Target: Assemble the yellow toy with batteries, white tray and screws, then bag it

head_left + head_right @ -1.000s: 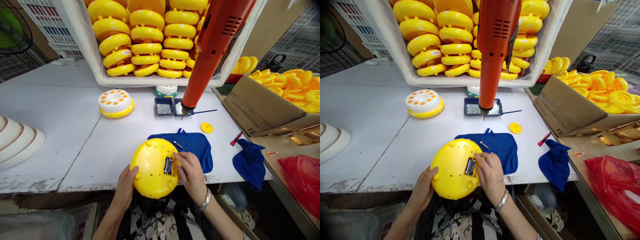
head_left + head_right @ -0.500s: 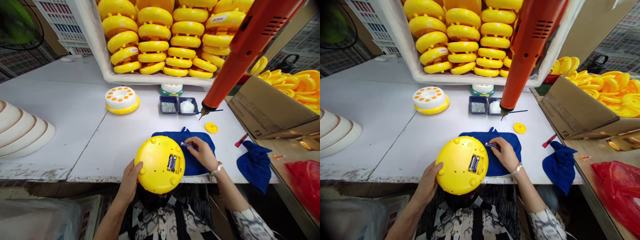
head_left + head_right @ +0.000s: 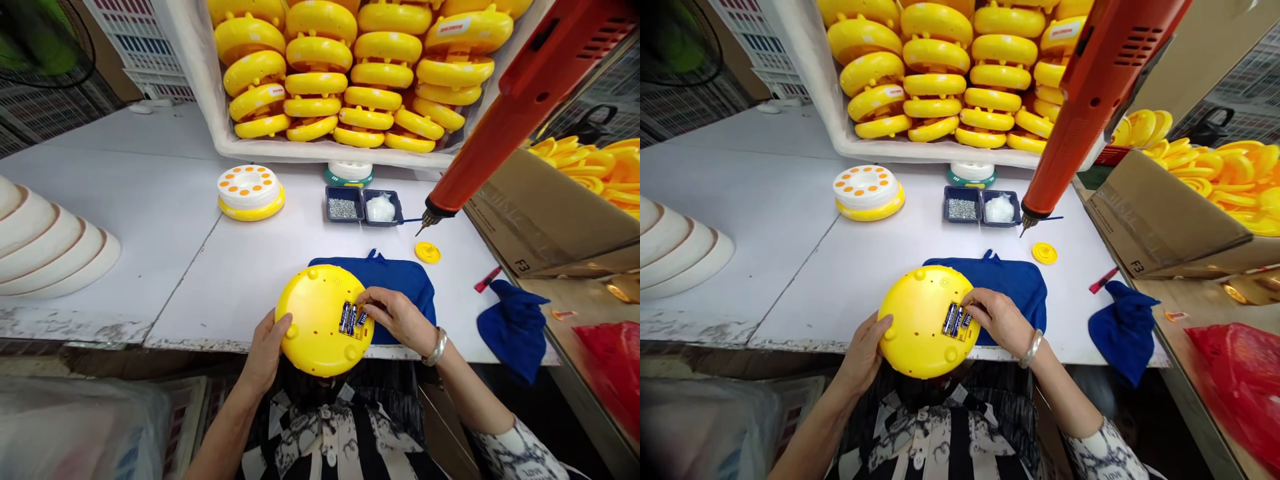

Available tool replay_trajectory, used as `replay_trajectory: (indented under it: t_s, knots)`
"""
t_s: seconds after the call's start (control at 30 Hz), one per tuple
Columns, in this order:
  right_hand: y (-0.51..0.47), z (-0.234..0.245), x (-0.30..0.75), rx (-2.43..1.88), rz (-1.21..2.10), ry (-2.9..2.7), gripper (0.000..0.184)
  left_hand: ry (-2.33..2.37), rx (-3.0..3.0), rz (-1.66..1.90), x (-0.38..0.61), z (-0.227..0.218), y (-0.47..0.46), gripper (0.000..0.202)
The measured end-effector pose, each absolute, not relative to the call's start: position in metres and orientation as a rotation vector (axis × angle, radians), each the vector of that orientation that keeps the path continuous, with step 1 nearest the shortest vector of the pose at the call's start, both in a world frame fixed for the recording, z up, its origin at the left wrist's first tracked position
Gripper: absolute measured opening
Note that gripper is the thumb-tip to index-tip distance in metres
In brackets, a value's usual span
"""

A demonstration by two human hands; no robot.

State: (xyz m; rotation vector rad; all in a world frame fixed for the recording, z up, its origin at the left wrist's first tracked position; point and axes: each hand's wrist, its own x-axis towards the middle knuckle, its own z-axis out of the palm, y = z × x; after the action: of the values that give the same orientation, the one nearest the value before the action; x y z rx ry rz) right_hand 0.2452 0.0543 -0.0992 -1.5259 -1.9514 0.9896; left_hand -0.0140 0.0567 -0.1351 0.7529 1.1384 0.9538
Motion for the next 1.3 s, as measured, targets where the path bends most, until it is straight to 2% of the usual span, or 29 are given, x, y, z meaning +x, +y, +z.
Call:
replay_trajectory:
  t_s: [0.17, 0.53, 0.77, 1.0, 1.17, 1.3]
  knots:
    - [0.047, -0.112, 0.240, -1.570, 0.931, -1.783, 0.010, 1.135, 0.746, 0.957, -0.014, -0.135, 0.057, 0.042]
    - [0.024, -0.135, 0.219, -1.603, 0.671, -1.676, 0.006, 1.137, 0.751, 0.949, -0.014, -0.134, 0.057, 0.045]
    - [0.025, -0.126, 0.219, -1.617, 0.862, -1.606, 0.007, 1.177, 0.767, 0.930, -0.012, -0.129, 0.057, 0.053]
    - [0.027, -0.121, 0.224, -1.542, 1.010, -1.588, 0.009, 1.164, 0.718, 0.934, -0.013, -0.132, 0.057, 0.047]
    - [0.018, -0.123, 0.222, -1.584, 0.924, -1.644, 0.012, 1.148, 0.718, 0.960, -0.012, -0.134, 0.057, 0.047]
    - [0.017, -0.122, 0.224, -1.444, 1.027, -1.576, 0.008, 1.135, 0.693, 0.941, -0.014, -0.121, 0.056, 0.051]
